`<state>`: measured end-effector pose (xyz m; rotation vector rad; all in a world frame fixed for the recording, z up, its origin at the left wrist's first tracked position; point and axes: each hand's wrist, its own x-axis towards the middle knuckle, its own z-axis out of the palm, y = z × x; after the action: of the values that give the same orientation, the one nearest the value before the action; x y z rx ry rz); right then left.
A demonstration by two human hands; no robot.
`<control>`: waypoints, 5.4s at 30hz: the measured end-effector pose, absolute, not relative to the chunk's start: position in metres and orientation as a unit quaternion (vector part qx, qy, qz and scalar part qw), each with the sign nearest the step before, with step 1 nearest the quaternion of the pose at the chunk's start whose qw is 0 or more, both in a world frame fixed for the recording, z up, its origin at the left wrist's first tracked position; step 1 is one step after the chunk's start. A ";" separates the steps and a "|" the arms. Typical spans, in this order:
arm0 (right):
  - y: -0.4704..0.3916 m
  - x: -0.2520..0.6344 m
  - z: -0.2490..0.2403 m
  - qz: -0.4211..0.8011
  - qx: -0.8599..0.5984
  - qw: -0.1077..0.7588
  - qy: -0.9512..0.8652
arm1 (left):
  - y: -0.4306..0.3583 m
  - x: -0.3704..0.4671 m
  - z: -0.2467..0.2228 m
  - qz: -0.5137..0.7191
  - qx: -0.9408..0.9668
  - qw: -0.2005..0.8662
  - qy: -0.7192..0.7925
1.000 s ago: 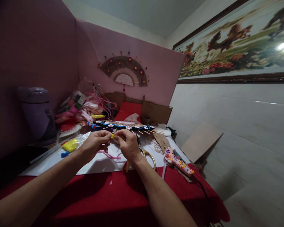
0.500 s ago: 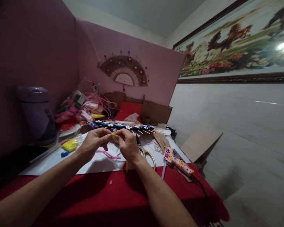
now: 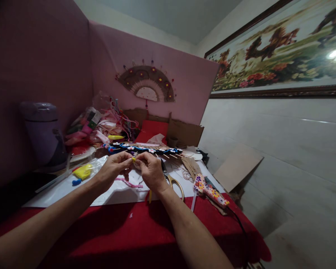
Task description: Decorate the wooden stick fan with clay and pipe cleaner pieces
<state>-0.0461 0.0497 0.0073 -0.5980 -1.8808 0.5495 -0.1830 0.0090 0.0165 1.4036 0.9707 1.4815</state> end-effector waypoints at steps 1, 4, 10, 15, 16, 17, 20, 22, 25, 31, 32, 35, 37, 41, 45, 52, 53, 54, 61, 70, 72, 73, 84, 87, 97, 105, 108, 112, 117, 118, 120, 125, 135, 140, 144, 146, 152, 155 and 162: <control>0.050 -0.046 0.007 0.227 -0.249 0.518 -0.786 | 0.009 -0.183 0.016 0.594 0.559 0.427 0.390; 0.050 -0.046 0.007 0.217 -0.251 0.512 -0.792 | 0.009 -0.184 0.016 0.596 0.556 0.424 0.394; 0.052 -0.045 0.007 0.200 -0.260 0.510 -0.795 | 0.009 -0.185 0.015 0.587 0.568 0.415 0.401; 0.053 -0.046 0.005 0.170 -0.297 0.507 -0.791 | 0.014 -0.185 0.011 0.563 0.608 0.352 0.435; 0.053 -0.046 0.005 0.167 -0.302 0.504 -0.791 | 0.015 -0.185 0.009 0.557 0.619 0.328 0.447; 0.053 -0.046 0.004 0.163 -0.307 0.503 -0.792 | 0.016 -0.186 0.008 0.551 0.629 0.301 0.459; 0.053 -0.046 0.005 0.156 -0.313 0.498 -0.793 | 0.017 -0.187 0.006 0.537 0.648 0.233 0.487; 0.052 -0.046 0.005 0.156 -0.316 0.496 -0.794 | 0.018 -0.188 0.006 0.534 0.648 0.214 0.500; 0.052 -0.046 0.006 0.150 -0.319 0.490 -0.797 | 0.018 -0.188 0.006 0.527 0.646 0.209 0.511; 0.053 -0.045 0.004 0.142 -0.313 0.484 -0.804 | 0.016 -0.188 0.007 0.499 0.661 0.194 0.526; 0.053 -0.045 0.004 0.141 -0.313 0.484 -0.805 | 0.015 -0.188 0.007 0.494 0.664 0.184 0.530; 0.053 -0.045 0.004 0.139 -0.313 0.484 -0.805 | 0.015 -0.188 0.005 0.466 0.682 0.127 0.549; 0.053 -0.045 0.004 0.136 -0.311 0.482 -0.808 | 0.015 -0.189 0.004 0.441 0.693 0.094 0.563; 0.052 -0.045 0.004 0.124 -0.303 0.475 -0.817 | 0.016 -0.189 0.003 0.405 0.698 0.076 0.585; 0.053 -0.045 0.003 0.109 -0.297 0.467 -0.826 | 0.015 -0.189 0.004 0.390 0.701 0.072 0.593; 0.053 -0.045 0.002 0.091 -0.287 0.461 -0.835 | 0.015 -0.189 0.004 0.386 0.696 0.074 0.601; 0.053 -0.045 0.002 0.089 -0.287 0.461 -0.835 | 0.015 -0.189 0.004 0.385 0.697 0.072 0.601; 0.052 -0.045 0.002 0.088 -0.287 0.461 -0.835 | 0.015 -0.189 0.004 0.383 0.699 0.070 0.599; 0.052 -0.045 0.002 0.083 -0.283 0.460 -0.838 | 0.012 -0.188 0.005 0.354 0.708 0.041 0.609; 0.052 -0.046 -0.001 0.084 -0.287 0.447 -0.843 | 0.008 -0.187 0.005 0.326 0.710 0.003 0.624; 0.053 -0.046 -0.001 0.090 -0.287 0.451 -0.840 | 0.010 -0.188 0.004 0.357 0.707 0.026 0.610; 0.053 -0.046 -0.001 0.094 -0.288 0.454 -0.838 | 0.011 -0.188 0.003 0.382 0.700 0.050 0.601; 0.054 -0.046 0.001 0.181 -0.311 0.493 -0.792 | 0.017 -0.185 0.008 0.535 0.607 0.355 0.469; 0.054 -0.046 0.002 0.180 -0.312 0.489 -0.794 | 0.016 -0.184 0.009 0.536 0.604 0.365 0.464; 0.048 -0.045 0.005 0.122 -0.275 0.479 -0.824 | 0.013 -0.185 0.011 0.516 0.592 0.394 0.478; 0.050 -0.046 -0.004 0.032 -0.274 0.460 -0.844 | 0.013 -0.180 0.004 0.545 0.564 0.398 0.476; 0.049 -0.048 -0.007 0.025 -0.291 0.474 -0.830 | 0.013 -0.178 0.001 0.571 0.546 0.386 0.477; 0.046 -0.051 -0.008 0.031 -0.285 0.480 -0.829 | 0.014 -0.177 0.000 0.603 0.529 0.386 0.456; 0.044 -0.052 -0.007 0.045 -0.260 0.494 -0.828 | 0.012 -0.177 0.002 0.622 0.526 0.392 0.428; 0.044 -0.052 -0.007 0.048 -0.259 0.498 -0.826 | 0.011 -0.176 0.002 0.622 0.526 0.400 0.420; 0.044 -0.051 -0.006 0.055 -0.257 0.507 -0.821 | 0.011 -0.176 0.004 0.614 0.530 0.420 0.408; 0.043 -0.049 -0.006 0.059 -0.248 0.510 -0.821 | 0.010 -0.177 0.006 0.593 0.539 0.438 0.407; 0.043 -0.050 -0.003 0.024 -0.271 0.514 -0.814 | 0.012 -0.177 0.007 0.620 0.481 0.459 0.417; 0.039 -0.051 -0.003 0.008 -0.232 0.477 -0.848 | 0.012 -0.180 0.007 0.642 0.461 0.442 0.425; 0.036 -0.053 -0.005 -0.044 -0.210 0.436 -0.874 | 0.011 -0.181 0.006 0.647 0.442 0.435 0.444; 0.036 -0.053 -0.006 -0.080 -0.216 0.419 -0.878 | 0.010 -0.180 0.007 0.647 0.438 0.436 0.446; 0.036 -0.052 -0.007 -0.134 -0.249 0.413 -0.866 | 0.007 -0.178 0.013 0.645 0.457 0.449 0.418; 0.035 -0.051 -0.006 -0.133 -0.257 0.405 -0.867 | 0.008 -0.181 0.014 0.640 0.465 0.454 0.409; 0.036 -0.053 -0.007 -0.007 -0.254 0.447 -0.857 | 0.009 -0.184 0.014 0.648 0.439 0.467 0.412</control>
<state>-0.0526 0.0358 -0.0069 -0.6292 -2.1224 -0.0164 -0.1842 0.0095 0.0141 1.0779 1.0104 1.5889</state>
